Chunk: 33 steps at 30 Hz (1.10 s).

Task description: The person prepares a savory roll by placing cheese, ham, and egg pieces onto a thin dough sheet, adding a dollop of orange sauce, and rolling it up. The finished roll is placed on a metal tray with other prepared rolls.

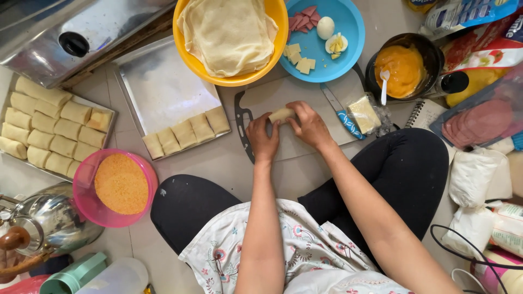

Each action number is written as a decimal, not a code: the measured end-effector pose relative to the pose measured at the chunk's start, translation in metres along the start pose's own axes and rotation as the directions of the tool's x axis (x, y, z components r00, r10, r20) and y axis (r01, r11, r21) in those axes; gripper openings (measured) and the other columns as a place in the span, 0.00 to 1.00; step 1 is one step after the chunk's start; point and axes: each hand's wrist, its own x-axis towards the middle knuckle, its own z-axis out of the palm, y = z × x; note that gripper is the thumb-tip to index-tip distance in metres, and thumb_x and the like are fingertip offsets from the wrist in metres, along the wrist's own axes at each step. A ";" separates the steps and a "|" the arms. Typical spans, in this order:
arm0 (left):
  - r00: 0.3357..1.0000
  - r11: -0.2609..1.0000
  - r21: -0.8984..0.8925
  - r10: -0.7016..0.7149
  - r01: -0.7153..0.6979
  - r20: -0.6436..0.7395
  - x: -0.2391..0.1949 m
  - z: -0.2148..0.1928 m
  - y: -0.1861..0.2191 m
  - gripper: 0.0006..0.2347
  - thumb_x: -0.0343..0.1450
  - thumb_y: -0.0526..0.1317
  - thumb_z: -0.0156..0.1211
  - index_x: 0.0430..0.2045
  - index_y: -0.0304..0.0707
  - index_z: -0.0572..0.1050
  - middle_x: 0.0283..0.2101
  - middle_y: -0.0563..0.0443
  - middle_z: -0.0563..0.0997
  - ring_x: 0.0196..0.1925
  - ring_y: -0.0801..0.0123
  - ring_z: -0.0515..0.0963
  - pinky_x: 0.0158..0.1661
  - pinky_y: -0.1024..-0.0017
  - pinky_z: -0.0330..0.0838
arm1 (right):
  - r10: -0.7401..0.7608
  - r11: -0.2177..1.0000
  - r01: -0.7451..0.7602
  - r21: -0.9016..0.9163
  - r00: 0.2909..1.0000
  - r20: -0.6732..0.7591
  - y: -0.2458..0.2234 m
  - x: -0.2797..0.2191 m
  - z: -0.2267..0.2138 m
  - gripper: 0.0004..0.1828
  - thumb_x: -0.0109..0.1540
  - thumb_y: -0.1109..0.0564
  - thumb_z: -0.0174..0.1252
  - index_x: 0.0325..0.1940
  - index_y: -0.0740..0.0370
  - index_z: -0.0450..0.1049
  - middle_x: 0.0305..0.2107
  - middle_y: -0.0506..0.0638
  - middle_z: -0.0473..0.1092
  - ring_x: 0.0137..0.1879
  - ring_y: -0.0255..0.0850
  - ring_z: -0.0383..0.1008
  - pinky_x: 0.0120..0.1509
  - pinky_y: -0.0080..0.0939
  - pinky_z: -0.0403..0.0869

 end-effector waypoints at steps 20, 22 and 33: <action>0.924 0.928 -0.049 -0.372 0.369 -0.088 0.032 0.018 -0.013 0.14 0.58 0.39 0.57 0.34 0.33 0.70 0.24 0.48 0.75 0.29 0.62 0.76 0.29 0.71 0.69 | 0.418 0.902 -0.410 0.134 0.908 -0.038 0.026 0.021 0.029 0.19 0.53 0.50 0.55 0.40 0.66 0.68 0.26 0.53 0.65 0.34 0.47 0.70 0.37 0.42 0.69; 0.922 0.922 -0.058 -0.385 0.382 -0.051 0.034 0.023 -0.018 0.16 0.56 0.40 0.59 0.35 0.34 0.70 0.24 0.48 0.75 0.30 0.63 0.76 0.30 0.71 0.69 | 0.438 0.889 -0.434 0.145 0.899 0.003 0.026 0.026 0.029 0.22 0.49 0.49 0.60 0.40 0.68 0.68 0.26 0.53 0.65 0.34 0.45 0.70 0.36 0.42 0.69; 0.942 0.946 -0.069 -0.306 0.317 0.142 0.032 0.004 -0.009 0.14 0.50 0.35 0.64 0.27 0.43 0.72 0.31 0.52 0.67 0.38 0.58 0.68 0.41 0.68 0.61 | 0.393 0.899 -0.418 0.131 0.902 0.176 -0.001 0.030 -0.002 0.23 0.38 0.53 0.66 0.33 0.64 0.72 0.27 0.56 0.64 0.37 0.52 0.69 0.41 0.46 0.69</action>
